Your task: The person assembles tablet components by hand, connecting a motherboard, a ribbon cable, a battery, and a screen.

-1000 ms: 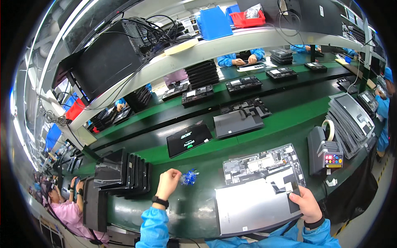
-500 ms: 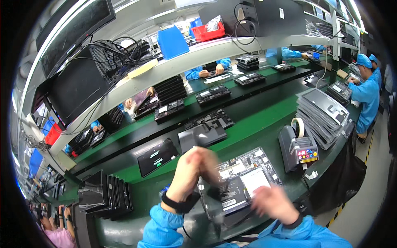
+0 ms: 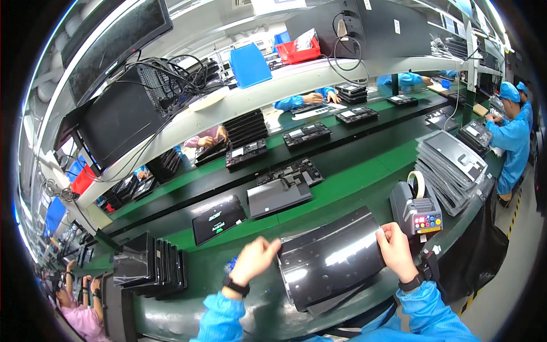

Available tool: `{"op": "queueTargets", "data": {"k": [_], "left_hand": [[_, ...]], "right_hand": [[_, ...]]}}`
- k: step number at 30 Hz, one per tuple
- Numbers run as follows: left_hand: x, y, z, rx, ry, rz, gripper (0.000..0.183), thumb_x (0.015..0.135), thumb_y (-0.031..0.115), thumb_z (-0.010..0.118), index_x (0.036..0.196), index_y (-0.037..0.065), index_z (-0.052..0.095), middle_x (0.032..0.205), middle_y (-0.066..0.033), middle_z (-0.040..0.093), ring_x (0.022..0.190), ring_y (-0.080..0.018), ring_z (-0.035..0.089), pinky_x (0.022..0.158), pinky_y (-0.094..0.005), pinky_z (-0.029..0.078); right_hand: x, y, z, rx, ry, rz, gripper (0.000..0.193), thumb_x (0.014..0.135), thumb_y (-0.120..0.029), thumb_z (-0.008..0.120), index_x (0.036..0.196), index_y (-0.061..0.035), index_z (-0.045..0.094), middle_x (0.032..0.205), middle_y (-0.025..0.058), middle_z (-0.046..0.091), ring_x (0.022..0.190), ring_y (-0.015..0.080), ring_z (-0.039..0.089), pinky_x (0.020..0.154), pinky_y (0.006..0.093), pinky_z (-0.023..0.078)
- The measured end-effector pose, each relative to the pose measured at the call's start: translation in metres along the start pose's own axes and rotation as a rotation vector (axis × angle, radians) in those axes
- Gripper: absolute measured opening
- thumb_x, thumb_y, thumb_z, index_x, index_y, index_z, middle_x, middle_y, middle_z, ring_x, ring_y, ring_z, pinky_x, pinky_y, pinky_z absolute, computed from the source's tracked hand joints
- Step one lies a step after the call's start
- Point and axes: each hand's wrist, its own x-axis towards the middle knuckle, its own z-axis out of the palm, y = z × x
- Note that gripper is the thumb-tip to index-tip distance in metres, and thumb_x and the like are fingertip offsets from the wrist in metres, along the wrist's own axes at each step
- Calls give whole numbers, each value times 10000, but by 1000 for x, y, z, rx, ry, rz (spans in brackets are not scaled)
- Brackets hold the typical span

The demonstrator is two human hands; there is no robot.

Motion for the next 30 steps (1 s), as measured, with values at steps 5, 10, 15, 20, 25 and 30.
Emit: {"op": "queueTargets", "data": {"k": [5, 10, 15, 20, 25, 30], "left_hand": [[-41, 11, 31, -166, 9, -77, 443, 932, 401, 509, 789, -18, 531, 655, -147, 566, 615, -229, 542, 585, -363, 436], [-33, -14, 39, -348, 11, 29, 439, 928, 380, 506, 744, -17, 468, 667, -221, 532, 613, -355, 534, 570, -407, 410], [-43, 19, 16, -173, 24, -25, 429, 910, 366, 530, 720, -17, 489, 598, -197, 533, 570, -361, 545, 547, -411, 415], [-61, 37, 1, -334, 186, 59, 330, 862, 260, 626, 724, -14, 506, 517, -121, 505, 477, -276, 510, 499, -377, 413], [-49, 53, -23, -170, 296, 437, 225, 837, 204, 669, 884, 8, 569, 782, -121, 597, 701, -151, 573, 586, -294, 451], [-26, 68, 23, -713, 643, 485, 322, 856, 51, 625, 1136, 4, 472, 1085, -99, 506, 960, -180, 526, 830, -272, 451]], "right_hand": [[-7, -16, 6, -274, 76, -97, 191, 846, -139, 617, 916, 22, 541, 788, 173, 577, 765, 346, 588, 668, 399, 465], [-1, -6, 13, -447, 108, -211, 251, 804, -198, 667, 894, 8, 554, 822, 153, 517, 815, 336, 526, 719, 425, 439], [2, -12, 11, -472, 123, -256, 257, 779, -229, 699, 820, -9, 573, 787, 125, 536, 768, 295, 504, 680, 377, 424], [1, -49, 3, 374, 110, -1, 203, 850, -73, 646, 928, -19, 467, 737, 36, 537, 639, 123, 539, 583, 258, 448], [16, -19, 7, 844, 38, -43, 210, 858, -46, 636, 922, -41, 436, 736, 32, 543, 604, 93, 523, 534, 228, 443], [19, -12, 20, 743, 137, -87, 268, 829, 1, 644, 1010, -22, 448, 774, 22, 529, 663, 93, 513, 593, 245, 457]]}}
